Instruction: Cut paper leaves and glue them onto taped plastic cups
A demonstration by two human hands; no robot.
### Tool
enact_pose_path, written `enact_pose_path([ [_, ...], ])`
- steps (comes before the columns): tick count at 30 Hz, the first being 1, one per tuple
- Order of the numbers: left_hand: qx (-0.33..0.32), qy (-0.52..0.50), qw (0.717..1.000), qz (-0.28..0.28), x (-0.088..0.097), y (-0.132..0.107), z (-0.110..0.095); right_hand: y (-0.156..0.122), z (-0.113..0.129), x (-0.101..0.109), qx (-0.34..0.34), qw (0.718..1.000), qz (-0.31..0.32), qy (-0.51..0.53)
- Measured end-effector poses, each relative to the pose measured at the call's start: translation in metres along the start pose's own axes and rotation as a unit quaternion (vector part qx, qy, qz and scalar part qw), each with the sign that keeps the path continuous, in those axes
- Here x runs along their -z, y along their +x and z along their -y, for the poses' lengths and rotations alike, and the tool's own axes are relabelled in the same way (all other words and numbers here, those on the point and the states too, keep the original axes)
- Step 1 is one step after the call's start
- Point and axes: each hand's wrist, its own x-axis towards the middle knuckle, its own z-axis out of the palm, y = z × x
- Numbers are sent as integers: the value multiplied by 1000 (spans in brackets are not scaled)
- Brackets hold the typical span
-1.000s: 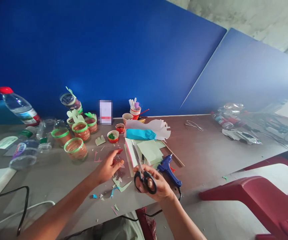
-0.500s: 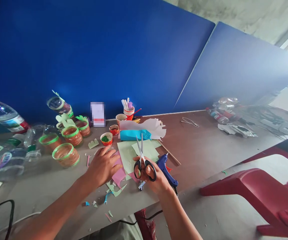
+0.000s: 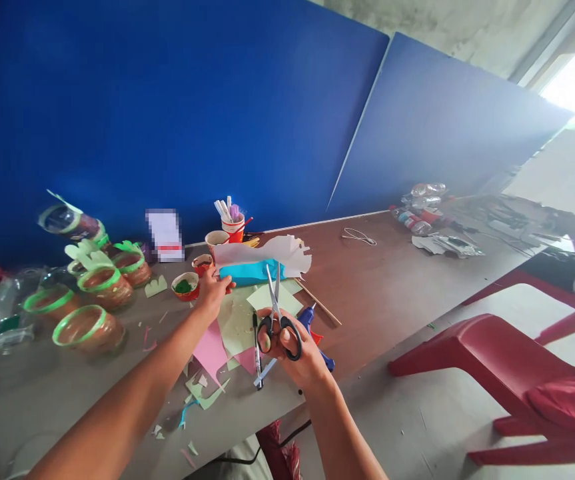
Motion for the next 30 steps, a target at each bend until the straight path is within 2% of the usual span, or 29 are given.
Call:
enact_pose_path([
  [5,-7,-3,999,51,15,-18,2,-3,1,6,2,999,-29,14],
  [7,-26,-6,997,67,28,-32,3,-3,-1,6,4,999,-37,20],
  [11,-123,43,987,94,62,-65,-2,-7,-1,1,18,999,-51,3],
  [14,-149,70,975,151,88,-86,-12,-17,11,-2,63,993,-83,-47],
  [18,-128,75,959,242,121,-102,-24,-32,45,0,118,973,-146,-134],
  [22,-99,50,957,270,145,-108,-26,-26,65,2,133,947,-184,-226],
  [27,-53,-4,945,322,155,-109,-24,8,42,-1,46,929,-149,-335],
  [30,-39,-45,938,341,157,-109,-25,24,23,-7,29,913,-110,-391],
])
